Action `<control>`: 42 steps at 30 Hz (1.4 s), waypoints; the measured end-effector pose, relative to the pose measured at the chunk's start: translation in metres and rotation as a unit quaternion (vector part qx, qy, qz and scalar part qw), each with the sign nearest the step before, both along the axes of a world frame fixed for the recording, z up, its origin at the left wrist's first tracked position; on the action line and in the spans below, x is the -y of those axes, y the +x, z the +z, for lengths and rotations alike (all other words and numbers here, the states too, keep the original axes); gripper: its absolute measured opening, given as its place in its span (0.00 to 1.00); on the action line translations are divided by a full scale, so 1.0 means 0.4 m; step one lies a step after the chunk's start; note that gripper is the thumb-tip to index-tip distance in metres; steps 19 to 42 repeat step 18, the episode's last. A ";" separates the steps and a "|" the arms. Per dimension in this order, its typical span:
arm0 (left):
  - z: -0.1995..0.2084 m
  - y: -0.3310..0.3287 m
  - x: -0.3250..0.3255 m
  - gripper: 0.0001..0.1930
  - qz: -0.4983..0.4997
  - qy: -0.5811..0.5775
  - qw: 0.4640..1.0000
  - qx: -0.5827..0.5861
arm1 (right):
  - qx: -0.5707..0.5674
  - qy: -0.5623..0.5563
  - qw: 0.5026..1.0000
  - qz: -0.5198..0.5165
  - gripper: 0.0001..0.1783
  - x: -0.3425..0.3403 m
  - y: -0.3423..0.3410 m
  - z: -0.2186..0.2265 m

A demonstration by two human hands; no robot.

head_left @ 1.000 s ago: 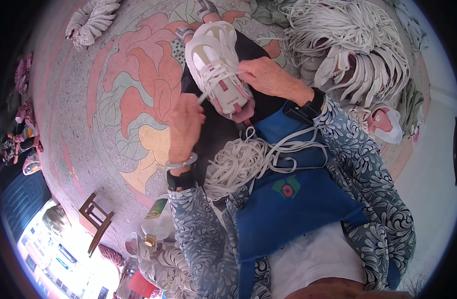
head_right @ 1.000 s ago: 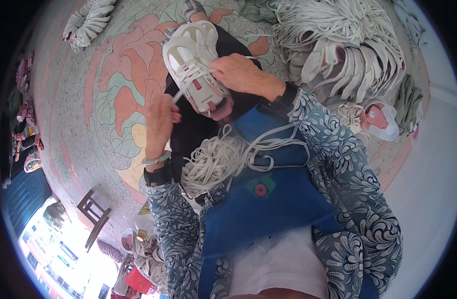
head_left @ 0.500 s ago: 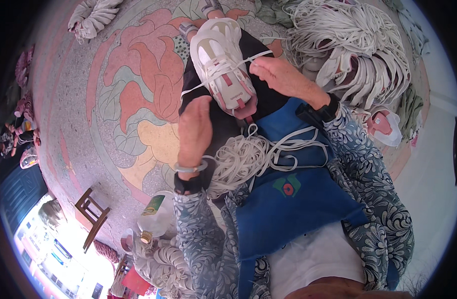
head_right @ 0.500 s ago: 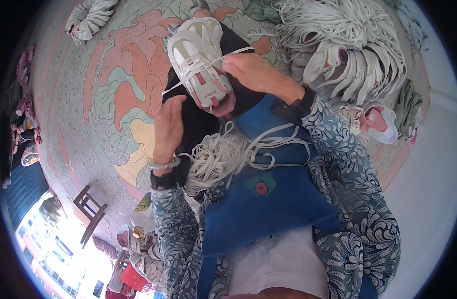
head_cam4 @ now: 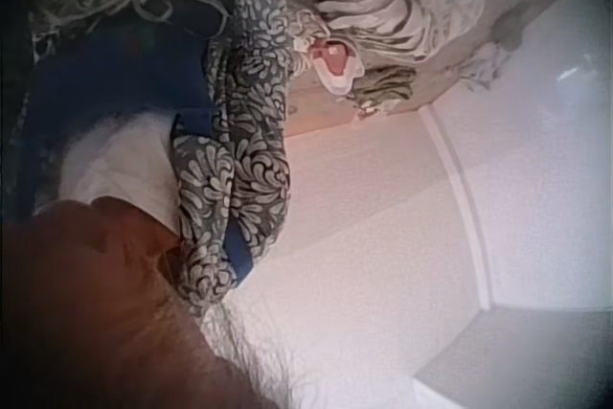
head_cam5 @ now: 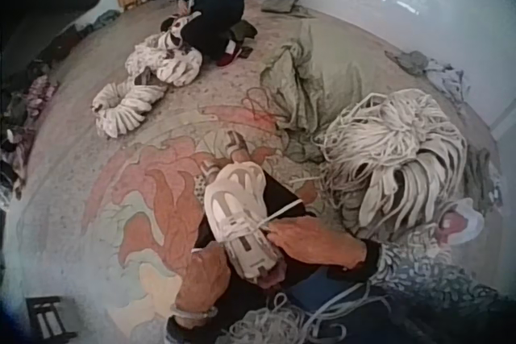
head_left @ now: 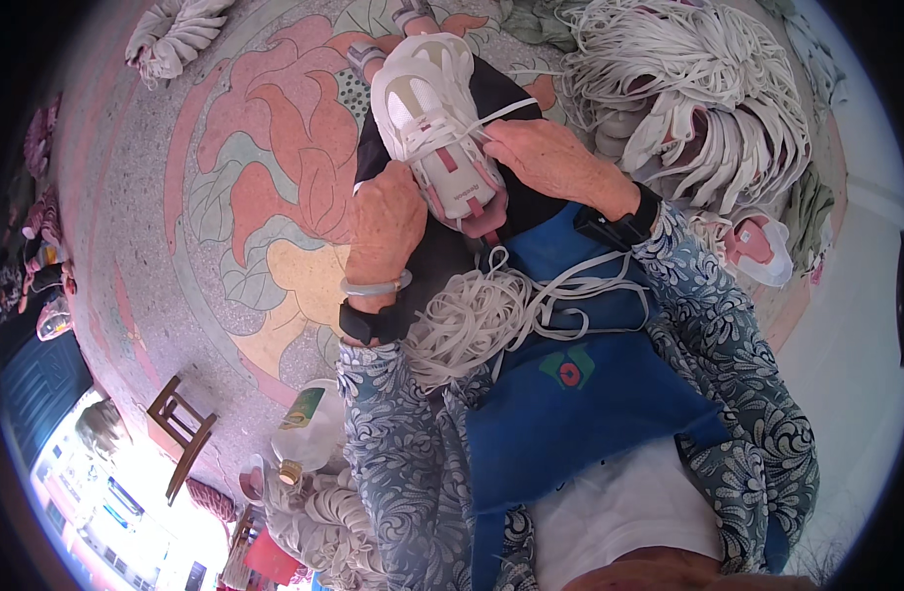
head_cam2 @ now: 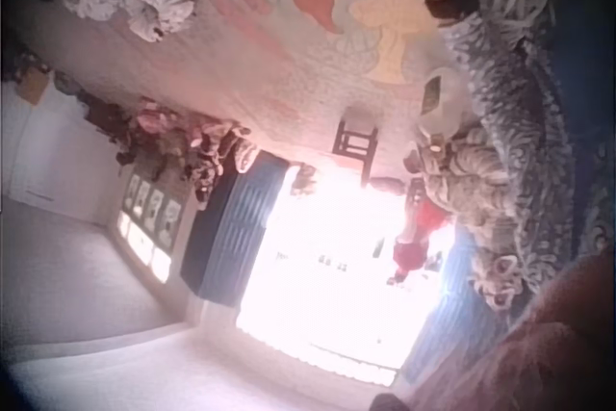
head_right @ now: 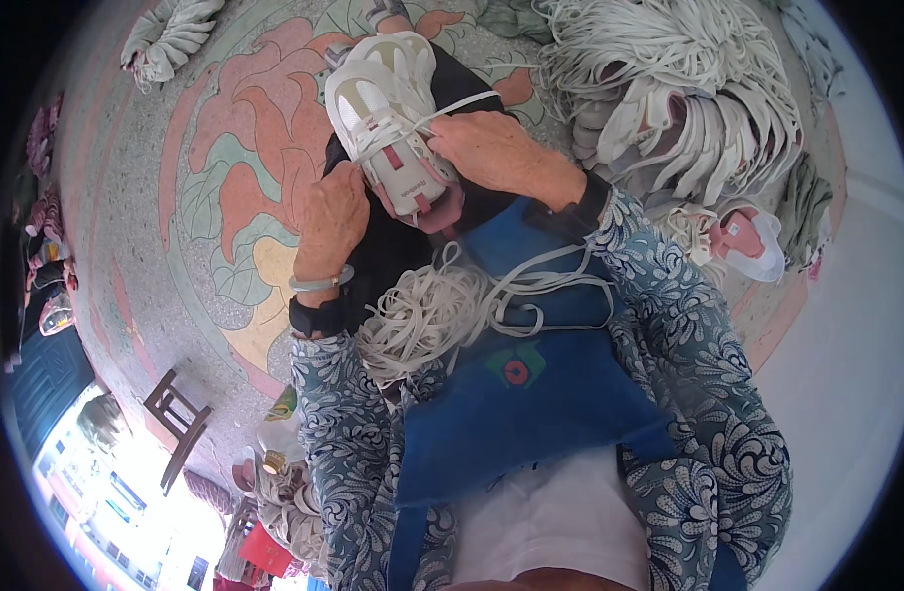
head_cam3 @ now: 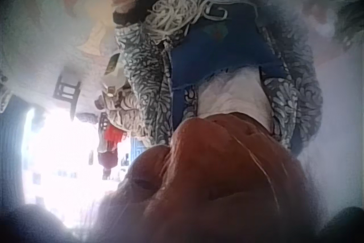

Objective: Manually thread laces through the eyelets of a shoe upper.

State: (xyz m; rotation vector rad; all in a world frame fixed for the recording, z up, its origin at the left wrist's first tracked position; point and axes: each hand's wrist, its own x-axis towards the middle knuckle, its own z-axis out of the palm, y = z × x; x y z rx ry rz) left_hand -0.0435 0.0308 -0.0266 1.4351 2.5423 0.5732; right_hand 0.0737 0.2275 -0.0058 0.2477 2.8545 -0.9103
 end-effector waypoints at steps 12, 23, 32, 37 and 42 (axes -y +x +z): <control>0.048 0.031 0.012 0.08 0.179 0.072 0.943 0.272 | -0.068 -0.002 0.997 -0.041 0.14 0.011 0.016 0.008; 0.006 0.026 0.011 0.11 0.194 0.168 0.908 0.331 | -0.014 -0.012 0.999 -0.030 0.18 -0.001 0.016 0.011; 0.006 0.026 0.011 0.11 0.194 0.168 0.908 0.331 | -0.014 -0.012 0.999 -0.030 0.18 -0.001 0.016 0.011; 0.006 0.026 0.011 0.11 0.194 0.168 0.908 0.331 | -0.014 -0.012 0.999 -0.030 0.18 -0.001 0.016 0.011; 0.006 0.026 0.011 0.11 0.194 0.168 0.908 0.331 | -0.014 -0.012 0.999 -0.030 0.18 -0.001 0.016 0.011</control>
